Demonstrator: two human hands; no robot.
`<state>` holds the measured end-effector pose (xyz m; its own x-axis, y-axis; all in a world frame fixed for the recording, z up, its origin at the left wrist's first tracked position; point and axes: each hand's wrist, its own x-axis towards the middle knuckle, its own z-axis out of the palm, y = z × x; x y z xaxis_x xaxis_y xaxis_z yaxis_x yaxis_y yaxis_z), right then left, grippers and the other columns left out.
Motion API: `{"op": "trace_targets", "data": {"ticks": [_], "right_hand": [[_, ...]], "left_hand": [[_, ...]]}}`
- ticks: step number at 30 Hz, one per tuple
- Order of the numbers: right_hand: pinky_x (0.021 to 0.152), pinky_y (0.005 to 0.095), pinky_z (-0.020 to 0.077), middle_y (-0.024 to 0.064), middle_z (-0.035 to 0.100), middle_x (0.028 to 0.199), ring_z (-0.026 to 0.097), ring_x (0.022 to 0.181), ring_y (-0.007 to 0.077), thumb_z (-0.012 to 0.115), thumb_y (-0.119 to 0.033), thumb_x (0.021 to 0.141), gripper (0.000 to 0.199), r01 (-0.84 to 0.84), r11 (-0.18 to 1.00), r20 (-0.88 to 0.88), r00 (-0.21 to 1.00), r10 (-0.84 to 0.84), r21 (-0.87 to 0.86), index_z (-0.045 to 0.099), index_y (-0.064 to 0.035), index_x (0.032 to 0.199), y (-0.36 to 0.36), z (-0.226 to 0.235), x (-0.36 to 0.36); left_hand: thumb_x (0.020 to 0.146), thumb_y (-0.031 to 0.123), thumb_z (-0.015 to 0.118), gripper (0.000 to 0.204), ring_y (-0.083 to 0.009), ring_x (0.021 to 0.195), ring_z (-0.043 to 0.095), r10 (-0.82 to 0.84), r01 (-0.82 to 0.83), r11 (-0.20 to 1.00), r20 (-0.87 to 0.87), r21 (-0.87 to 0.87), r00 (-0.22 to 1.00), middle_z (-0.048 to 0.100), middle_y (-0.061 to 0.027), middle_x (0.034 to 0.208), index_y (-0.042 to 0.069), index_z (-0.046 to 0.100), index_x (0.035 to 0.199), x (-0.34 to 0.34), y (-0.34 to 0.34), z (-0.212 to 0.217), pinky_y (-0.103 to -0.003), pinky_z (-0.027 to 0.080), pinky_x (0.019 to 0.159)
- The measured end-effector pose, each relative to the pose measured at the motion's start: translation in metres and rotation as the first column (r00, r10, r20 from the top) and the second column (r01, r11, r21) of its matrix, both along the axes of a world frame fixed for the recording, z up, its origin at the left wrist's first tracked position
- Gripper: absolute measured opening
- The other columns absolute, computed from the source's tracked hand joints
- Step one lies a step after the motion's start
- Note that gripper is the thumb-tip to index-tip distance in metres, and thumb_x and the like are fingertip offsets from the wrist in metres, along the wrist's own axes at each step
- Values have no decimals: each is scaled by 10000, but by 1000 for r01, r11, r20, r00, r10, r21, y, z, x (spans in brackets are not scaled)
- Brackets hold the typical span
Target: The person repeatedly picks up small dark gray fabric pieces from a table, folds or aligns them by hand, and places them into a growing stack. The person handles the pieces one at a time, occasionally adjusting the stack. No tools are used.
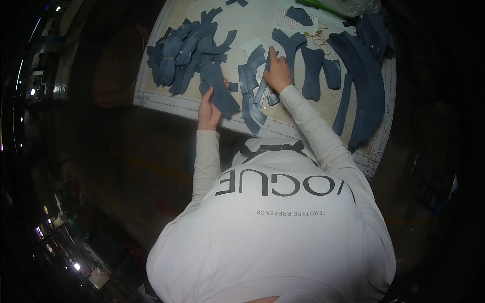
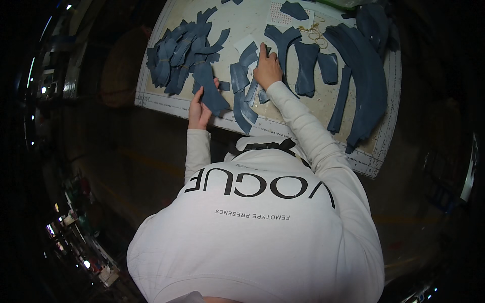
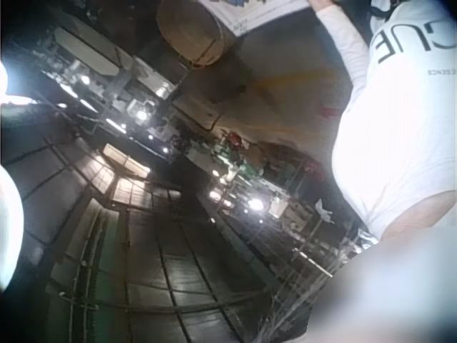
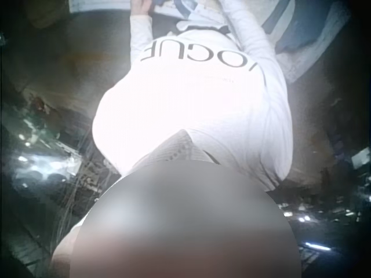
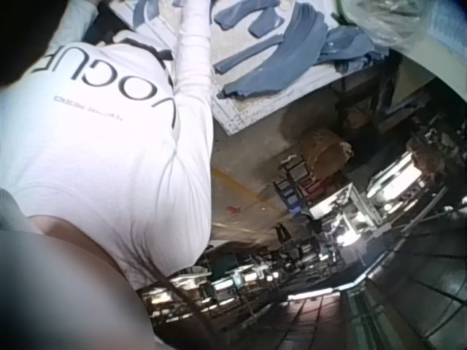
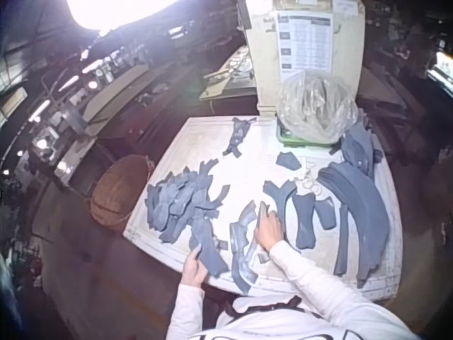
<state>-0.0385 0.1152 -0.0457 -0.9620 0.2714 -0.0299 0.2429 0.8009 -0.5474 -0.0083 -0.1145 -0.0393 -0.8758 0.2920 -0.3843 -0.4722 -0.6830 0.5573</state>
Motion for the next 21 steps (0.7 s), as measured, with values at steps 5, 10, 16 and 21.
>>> {"op": "trace_targets", "data": {"ticks": [5, 10, 16, 21], "right_hand": [[831, 411, 471, 184, 488, 1113, 462, 1083, 351, 737, -169, 673, 593, -291, 956, -177, 939, 294, 44, 481, -70, 1199, -15, 8, -7], [765, 362, 482, 146, 606, 889, 585, 867, 308, 734, -208, 689, 452, -328, 931, -173, 938, 300, -162, 568, -33, 1072, -30, -7, -12], [592, 272, 433, 28, 587, 672, 525, 597, 135, 683, -248, 775, 263, -203, 591, -100, 974, 202, -781, 639, -5, 866, -2, 19, -4], [601, 274, 429, 51, 575, 707, 528, 608, 173, 599, -236, 846, 225, -510, 636, -315, 859, 403, -579, 680, -31, 893, 22, 56, 14]], "left_hand": [[966, 155, 359, 440, -317, 1200, 454, -111, 92, 988, -163, -121, 980, 418, -207, 1325, -5, 247, 1361, 1, 15, 10, -493, 415, 973], [965, 164, 366, 444, -329, 1186, 462, -79, 57, 989, -163, -136, 983, 426, -218, 1309, 12, 238, 1362, -3, 17, 19, -522, 417, 959], [962, 189, 375, 419, -278, 1158, 497, -91, 87, 995, -75, -55, 993, 455, -205, 1289, -25, 320, 1318, -6, 8, 9, -454, 430, 957], [981, 241, 320, 414, -314, 1102, 536, -300, 224, 915, 194, 336, 934, 494, -164, 1245, 4, 316, 1320, -5, 41, 4, -467, 459, 915]]}}
